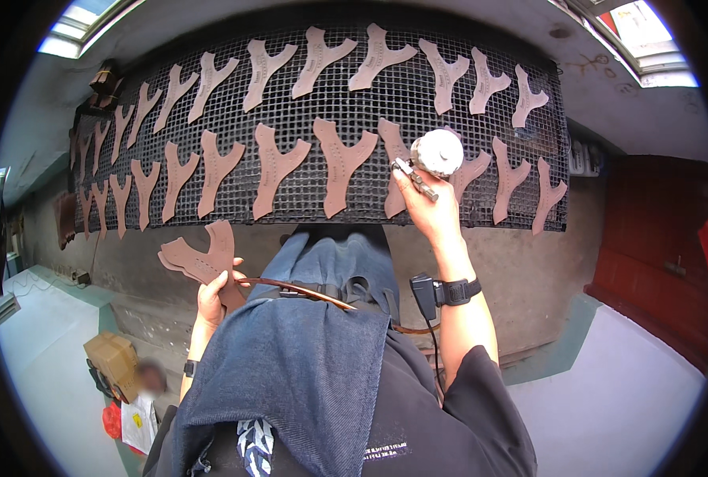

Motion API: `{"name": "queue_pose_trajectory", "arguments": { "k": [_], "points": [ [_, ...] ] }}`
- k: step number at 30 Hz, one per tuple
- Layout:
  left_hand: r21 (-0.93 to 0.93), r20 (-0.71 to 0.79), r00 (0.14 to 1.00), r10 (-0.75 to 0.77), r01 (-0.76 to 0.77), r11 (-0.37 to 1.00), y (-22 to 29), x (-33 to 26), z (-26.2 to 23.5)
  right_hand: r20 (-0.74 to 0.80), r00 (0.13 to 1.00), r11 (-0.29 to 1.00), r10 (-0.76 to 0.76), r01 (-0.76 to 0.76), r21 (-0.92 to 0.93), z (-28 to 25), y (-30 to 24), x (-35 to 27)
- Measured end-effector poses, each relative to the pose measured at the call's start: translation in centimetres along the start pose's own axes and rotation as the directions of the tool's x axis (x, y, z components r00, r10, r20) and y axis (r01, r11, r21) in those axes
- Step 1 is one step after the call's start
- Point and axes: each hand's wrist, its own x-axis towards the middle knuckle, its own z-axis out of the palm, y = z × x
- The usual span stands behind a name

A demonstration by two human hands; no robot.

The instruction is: Spraying a liquid finish or adhesive onto cut shoe upper components arranged on a mesh rack.

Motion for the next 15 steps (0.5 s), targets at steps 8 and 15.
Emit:
{"name": "queue_pose_trajectory", "arguments": {
  "k": [8,15],
  "points": [
    [-0.016,-0.040,0.999,0.005,-0.006,1.000,1.6,-1.8,-7.0,-0.080,0.997,0.999,0.011,-0.013,-0.033,4.2,-4.3,-0.8],
    [0.001,-0.065,0.998,0.007,-0.007,1.000,2.0,-1.1,-6.7,0.013,1.000,0.983,0.007,-0.005,-0.185,4.9,-5.8,3.1]
  ]
}}
